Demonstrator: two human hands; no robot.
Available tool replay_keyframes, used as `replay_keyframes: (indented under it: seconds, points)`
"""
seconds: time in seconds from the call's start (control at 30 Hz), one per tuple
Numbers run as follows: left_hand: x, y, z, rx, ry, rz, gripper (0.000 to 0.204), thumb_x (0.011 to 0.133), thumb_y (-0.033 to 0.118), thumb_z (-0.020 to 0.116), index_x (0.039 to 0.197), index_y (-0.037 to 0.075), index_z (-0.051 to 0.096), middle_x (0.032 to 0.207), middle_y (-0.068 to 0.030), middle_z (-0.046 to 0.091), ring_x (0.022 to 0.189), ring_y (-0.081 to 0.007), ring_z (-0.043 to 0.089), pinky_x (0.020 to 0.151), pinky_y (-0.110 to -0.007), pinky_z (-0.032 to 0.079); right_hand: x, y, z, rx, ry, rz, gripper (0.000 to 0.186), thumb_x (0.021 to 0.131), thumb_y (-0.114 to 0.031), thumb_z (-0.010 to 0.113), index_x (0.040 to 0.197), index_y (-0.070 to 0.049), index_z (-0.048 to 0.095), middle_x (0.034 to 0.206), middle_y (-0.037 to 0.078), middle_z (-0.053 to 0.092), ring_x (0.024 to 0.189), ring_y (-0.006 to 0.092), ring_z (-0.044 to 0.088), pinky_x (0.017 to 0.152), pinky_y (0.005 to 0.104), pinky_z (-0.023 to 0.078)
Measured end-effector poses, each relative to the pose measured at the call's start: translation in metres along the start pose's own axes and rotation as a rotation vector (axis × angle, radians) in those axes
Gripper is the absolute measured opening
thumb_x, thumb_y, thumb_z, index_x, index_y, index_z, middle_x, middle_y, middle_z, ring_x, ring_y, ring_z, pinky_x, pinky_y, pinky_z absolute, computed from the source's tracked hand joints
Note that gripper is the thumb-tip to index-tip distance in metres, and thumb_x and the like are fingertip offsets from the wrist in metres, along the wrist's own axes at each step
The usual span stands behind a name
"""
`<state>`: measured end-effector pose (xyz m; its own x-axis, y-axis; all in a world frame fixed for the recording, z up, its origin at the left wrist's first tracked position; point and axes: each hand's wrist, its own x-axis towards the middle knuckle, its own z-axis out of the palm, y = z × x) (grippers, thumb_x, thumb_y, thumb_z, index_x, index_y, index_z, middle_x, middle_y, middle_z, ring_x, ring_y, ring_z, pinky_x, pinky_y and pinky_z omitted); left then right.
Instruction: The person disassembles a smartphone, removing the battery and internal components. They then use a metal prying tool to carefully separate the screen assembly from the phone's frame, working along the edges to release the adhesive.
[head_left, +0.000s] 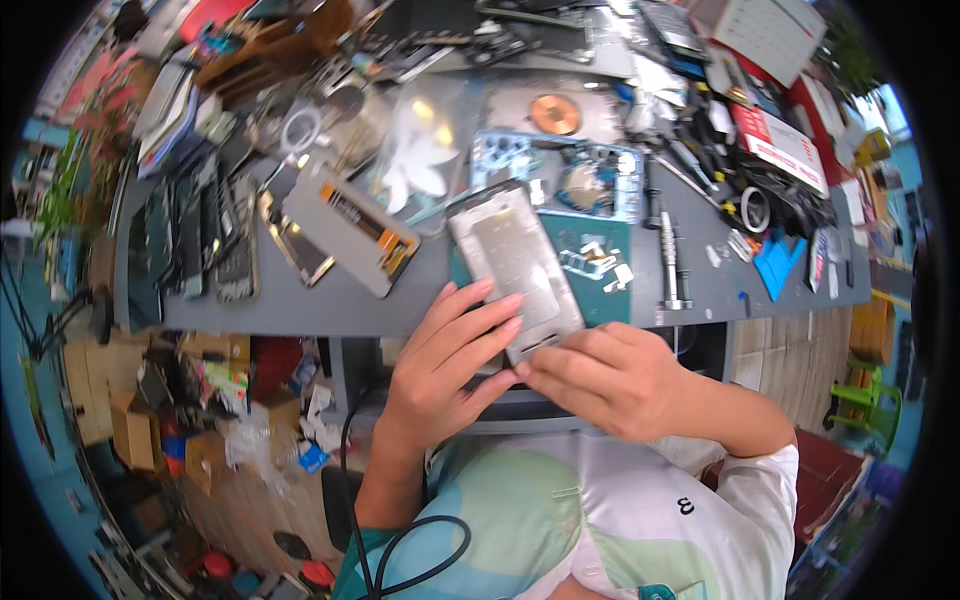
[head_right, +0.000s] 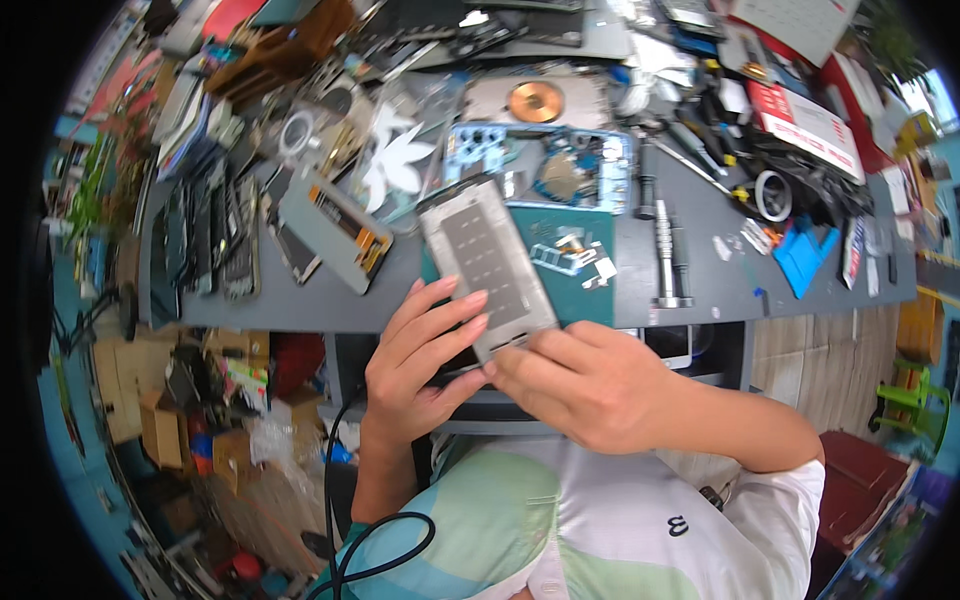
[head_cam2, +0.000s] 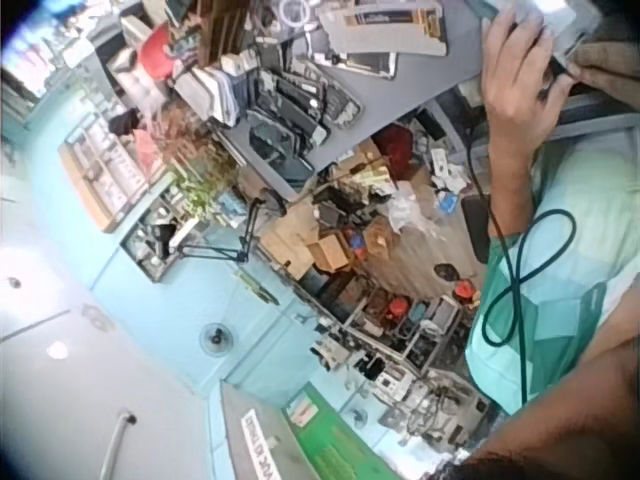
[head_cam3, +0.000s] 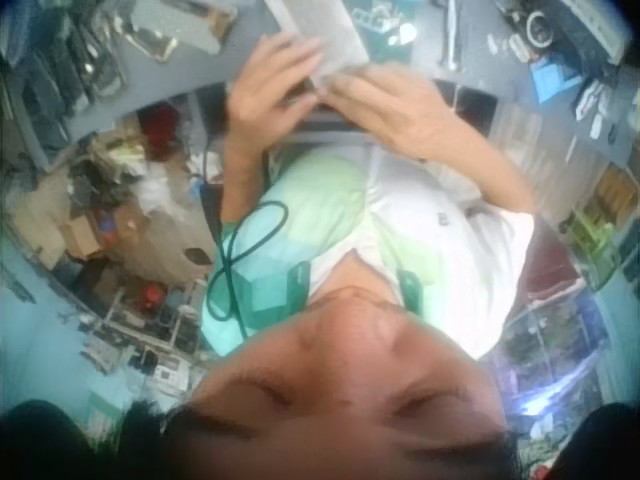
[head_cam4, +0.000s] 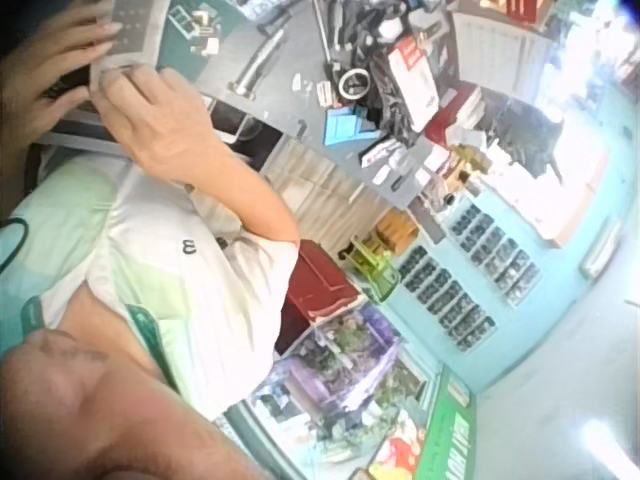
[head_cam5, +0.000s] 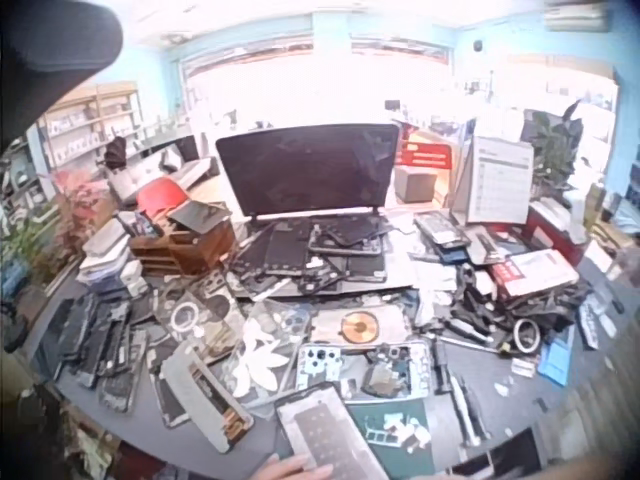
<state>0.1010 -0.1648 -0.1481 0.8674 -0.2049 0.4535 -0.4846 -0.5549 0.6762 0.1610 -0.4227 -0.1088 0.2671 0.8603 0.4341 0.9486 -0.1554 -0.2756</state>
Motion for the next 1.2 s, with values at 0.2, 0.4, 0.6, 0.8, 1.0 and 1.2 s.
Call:
replay_keyframes:
  seconds: [0.2, 0.4, 0.6, 0.8, 1.0, 1.2]
  points:
    - [-0.017, -0.016, -0.001, 0.069, 0.024, 0.029, 0.05, 0.083, 0.019, 0.089, 0.128, 0.001, 0.079, 0.139, -0.0192, 0.077, 0.141, -0.0481, 0.064, 0.126, -0.065, 0.039, -0.002, 0.011, 0.043, 0.079, 0.199, -0.058, 0.017, 0.097, -0.021, 0.067, 0.096, -0.004, 0.067, 0.103, 0.009, 0.057, 0.092, 0.026, 0.062, 0.076, 0.0385, 0.052]
    - [0.002, 0.02, -0.006, 0.129, -0.04, 0.131, 0.041, 0.091, 0.007, 0.085, 0.13, -0.005, 0.076, 0.141, -0.0237, 0.074, 0.138, -0.0497, 0.064, 0.121, -0.059, 0.046, -0.007, 0.021, 0.034, -0.019, 0.15, -0.21, 0.017, 0.098, -0.023, 0.065, 0.097, -0.005, 0.067, 0.11, 0.007, 0.058, 0.093, 0.0221, 0.06, 0.074, 0.0367, 0.052]
    - [0.004, 0.017, -0.005, 0.108, -0.034, 0.121, 0.038, 0.093, 0.006, 0.084, 0.128, -0.003, 0.077, 0.14, -0.0234, 0.075, 0.137, -0.0488, 0.064, 0.12, -0.059, 0.046, -0.004, 0.036, 0.038, 0.074, 0.133, -0.272, 0.019, 0.097, -0.022, 0.067, 0.097, -0.003, 0.065, 0.107, 0.009, 0.055, 0.091, 0.0248, 0.06, 0.076, 0.0392, 0.053]
    - [0.003, 0.021, -0.002, 0.119, -0.008, 0.114, 0.033, 0.094, 0.007, 0.083, 0.125, -0.004, 0.077, 0.136, -0.0235, 0.076, 0.133, -0.0494, 0.067, 0.119, -0.059, 0.047, 0.001, 0.043, 0.033, 0.153, 0.113, -0.334, 0.019, 0.097, -0.018, 0.066, 0.098, 0.0, 0.063, 0.106, 0.01, 0.053, 0.09, 0.0261, 0.061, 0.076, 0.0411, 0.054]
    - [0.004, 0.02, 0.0, 0.121, 0.006, 0.128, 0.032, 0.094, 0.009, 0.085, 0.123, -0.005, 0.078, 0.135, -0.0237, 0.077, 0.133, -0.0494, 0.067, 0.118, -0.059, 0.048, -0.002, 0.042, 0.035, 0.126, 0.109, -0.324, 0.021, 0.093, -0.018, 0.07, 0.099, 0.0, 0.063, 0.105, 0.012, 0.057, 0.096, 0.0294, 0.063, 0.075, 0.0436, 0.054]
    - [0.004, 0.021, 0.002, 0.119, 0.013, 0.109, 0.034, 0.095, 0.012, 0.085, 0.124, -0.004, 0.078, 0.135, -0.023, 0.077, 0.133, -0.0486, 0.067, 0.119, -0.06, 0.048, -0.007, 0.035, 0.039, 0.317, 0.13, -0.182, 0.019, 0.098, -0.019, 0.067, 0.096, -0.001, 0.061, 0.103, 0.013, 0.055, 0.09, 0.0293, 0.062, 0.075, 0.0429, 0.053]
